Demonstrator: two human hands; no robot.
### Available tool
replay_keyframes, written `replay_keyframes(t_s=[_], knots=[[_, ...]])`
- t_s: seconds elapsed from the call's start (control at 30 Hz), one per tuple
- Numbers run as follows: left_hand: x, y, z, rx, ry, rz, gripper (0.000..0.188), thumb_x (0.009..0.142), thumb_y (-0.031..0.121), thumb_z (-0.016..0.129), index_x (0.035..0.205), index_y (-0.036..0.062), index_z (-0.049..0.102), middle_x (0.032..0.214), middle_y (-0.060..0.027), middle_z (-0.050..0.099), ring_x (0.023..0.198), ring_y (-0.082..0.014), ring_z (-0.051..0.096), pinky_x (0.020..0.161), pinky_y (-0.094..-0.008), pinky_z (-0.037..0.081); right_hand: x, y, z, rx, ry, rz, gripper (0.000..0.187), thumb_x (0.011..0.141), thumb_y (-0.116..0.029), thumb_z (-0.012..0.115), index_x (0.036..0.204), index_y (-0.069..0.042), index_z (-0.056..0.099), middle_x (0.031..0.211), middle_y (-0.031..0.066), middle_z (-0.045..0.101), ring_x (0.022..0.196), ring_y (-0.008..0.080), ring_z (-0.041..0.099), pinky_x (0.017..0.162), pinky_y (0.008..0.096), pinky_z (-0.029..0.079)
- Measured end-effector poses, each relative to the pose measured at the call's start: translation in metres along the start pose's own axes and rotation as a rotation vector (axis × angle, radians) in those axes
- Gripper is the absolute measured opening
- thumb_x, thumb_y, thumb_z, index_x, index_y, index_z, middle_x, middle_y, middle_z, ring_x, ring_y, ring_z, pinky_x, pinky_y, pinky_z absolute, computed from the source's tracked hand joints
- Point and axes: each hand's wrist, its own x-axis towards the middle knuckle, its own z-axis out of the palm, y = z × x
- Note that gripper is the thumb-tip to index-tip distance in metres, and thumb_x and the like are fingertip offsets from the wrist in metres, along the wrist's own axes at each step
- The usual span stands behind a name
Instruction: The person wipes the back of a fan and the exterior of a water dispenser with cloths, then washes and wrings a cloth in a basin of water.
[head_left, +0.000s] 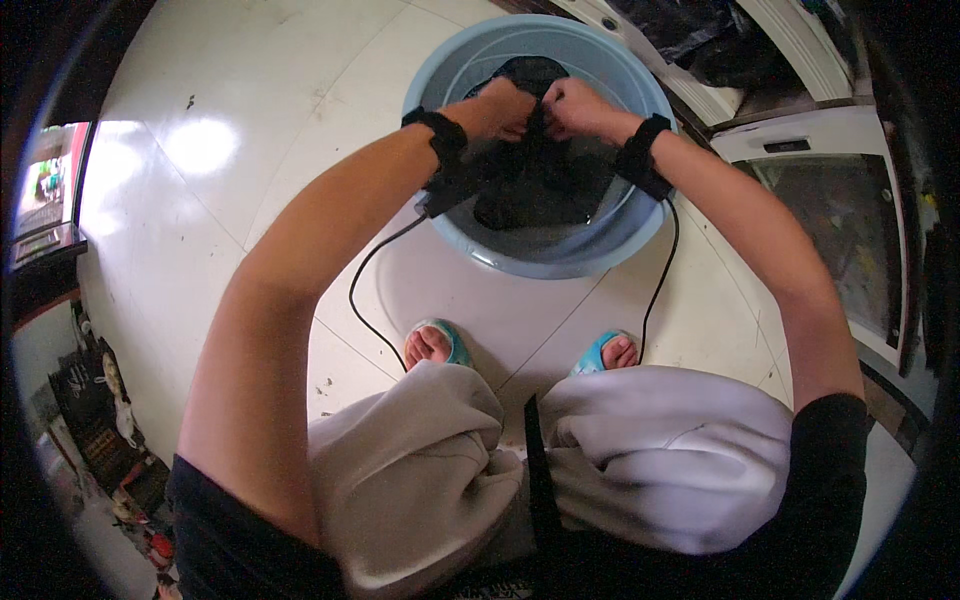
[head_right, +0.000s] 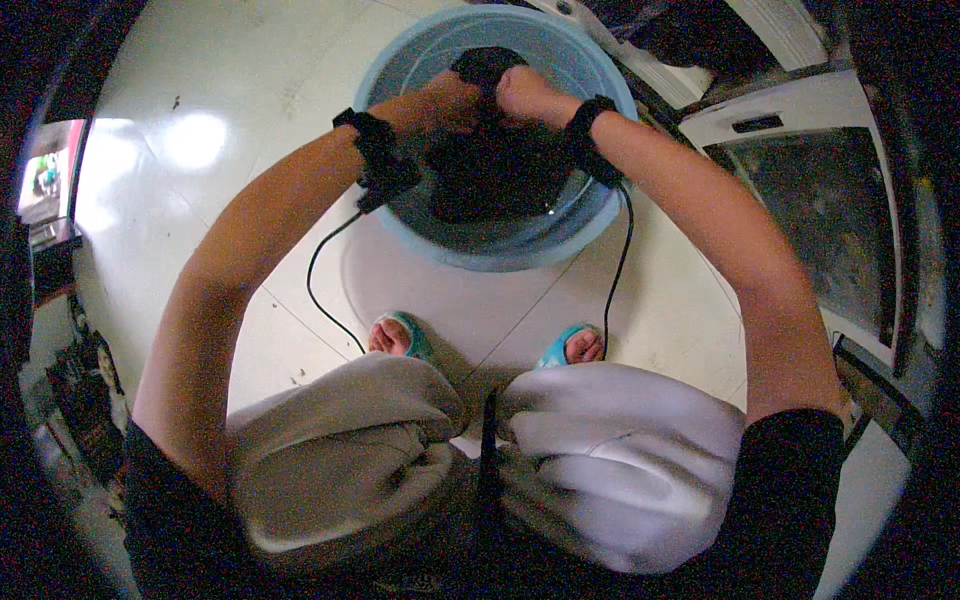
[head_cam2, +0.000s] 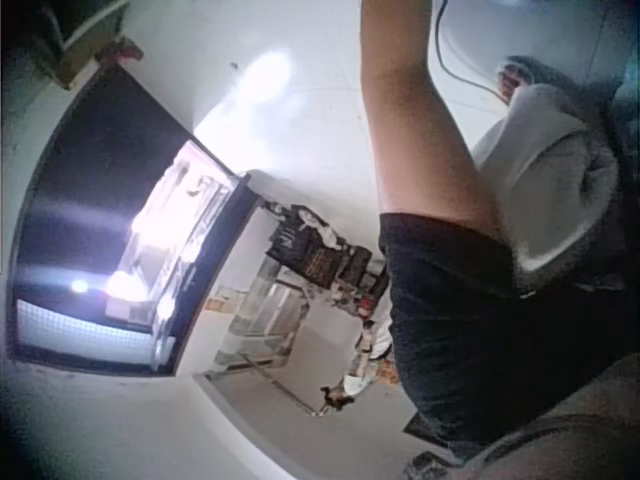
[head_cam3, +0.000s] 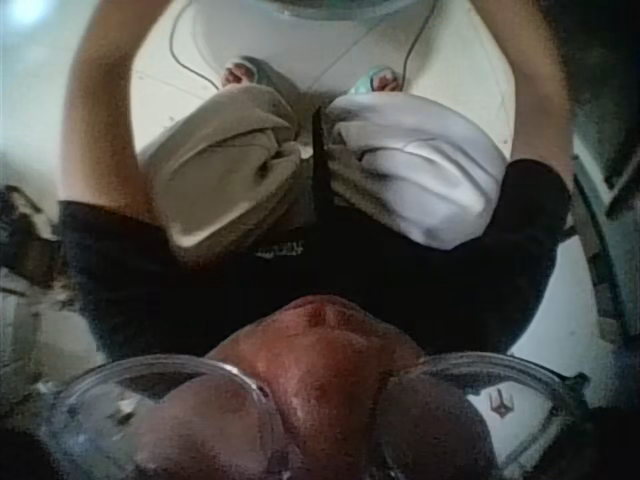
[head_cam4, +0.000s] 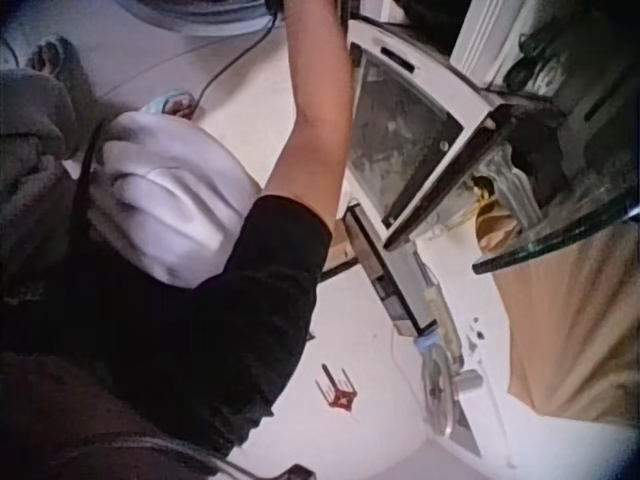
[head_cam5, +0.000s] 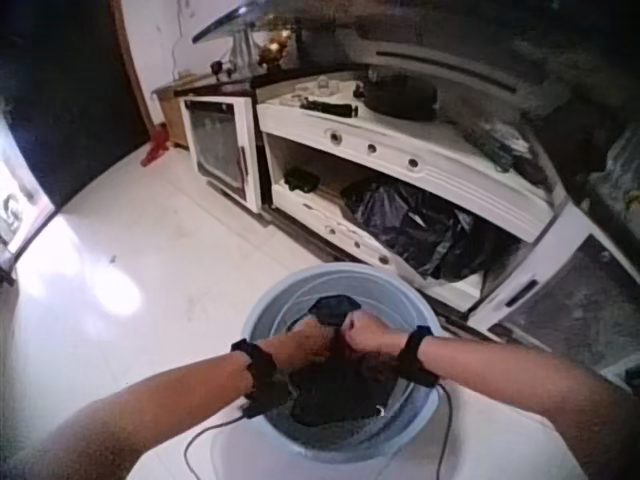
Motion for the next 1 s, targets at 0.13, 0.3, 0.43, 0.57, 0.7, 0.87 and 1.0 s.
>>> replay_keyframes(t_s=[0.13,0.3,0.43,0.57,0.7,0.87,1.0], knots=[[0.012,0.008,0.054,0.112,0.073,0.211,0.032,0.078,0.025,0.072,0.101,0.0048,0.062,0.1,-0.0063,0.067,0.094,-0.0252,0.066,0.073,-0.0423,0.055,-0.019,0.006,0.022,0.084,-0.217,0.021,0.012,0.085,-0.007,0.05,0.093,-0.001,0.057,0.08,0.009,0.061,0.071,0.0193,0.064,0.063,0.0333,0.056],[0.009,0.001,0.105,-1.312,0.131,-0.388,0.029,0.085,0.017,0.06,0.105,-0.0034,0.058,0.109,-0.0159,0.062,0.102,-0.0322,0.062,0.083,-0.0484,0.056,-0.057,-0.034,0.009,-0.028,-0.306,0.112,0.013,0.086,-0.009,0.053,0.077,0.0,0.056,0.07,0.0071,0.057,0.063,0.0175,0.062,0.059,0.0334,0.056],[-0.025,0.009,0.068,-1.529,0.0,-0.339,0.029,0.087,0.016,0.056,0.108,-0.0039,0.057,0.114,-0.016,0.059,0.101,-0.033,0.062,0.08,-0.0468,0.059,-0.057,-0.008,-0.002,-0.008,-0.281,0.153,0.015,0.086,-0.01,0.055,0.075,-0.001,0.055,0.068,0.0061,0.055,0.057,0.0164,0.058,0.057,0.0339,0.056],[-0.024,-0.01,0.084,-1.487,-0.091,-0.401,0.029,0.088,0.018,0.057,0.109,-0.0025,0.056,0.109,-0.0147,0.061,0.099,-0.0312,0.062,0.08,-0.0485,0.058,-0.049,-0.023,0.009,0.093,-0.264,0.156,0.014,0.089,-0.014,0.056,0.082,-0.001,0.053,0.07,0.005,0.054,0.06,0.0151,0.055,0.062,0.0355,0.056],[-0.018,-0.015,0.082,-0.623,0.085,0.128,0.057,0.071,0.029,0.079,0.113,-0.0008,0.055,0.108,-0.0155,0.061,0.101,-0.0308,0.062,0.085,-0.0405,0.055,-0.052,-0.034,0.009,0.173,-0.351,0.186,0.027,0.092,-0.023,0.056,0.1,0.003,0.053,0.086,0.0122,0.057,0.079,0.0229,0.061,0.071,0.039,0.056],[-0.042,0.001,0.047,-0.223,0.201,0.13,0.088,0.046,0.033,0.092,0.116,-0.0047,0.052,0.116,-0.0182,0.059,0.109,-0.0308,0.059,0.092,-0.0324,0.049,-0.049,-0.046,0.02,0.322,-0.324,0.32,0.065,0.095,-0.049,0.041,0.132,0.003,0.036,0.131,0.0248,0.039,0.119,0.0438,0.043,0.09,0.057,0.044],[-0.032,0.002,0.072,-0.662,0.361,0.032,0.099,0.056,0.022,0.084,0.135,-0.0046,0.031,0.126,-0.0218,0.051,0.121,-0.0352,0.048,0.102,-0.0388,0.039,-0.044,-0.055,0.045,0.584,-0.255,0.282,0.078,0.094,-0.061,0.03,0.144,-0.002,0.022,0.151,0.0201,0.017,0.134,0.0478,0.024,0.104,0.0678,0.019]])
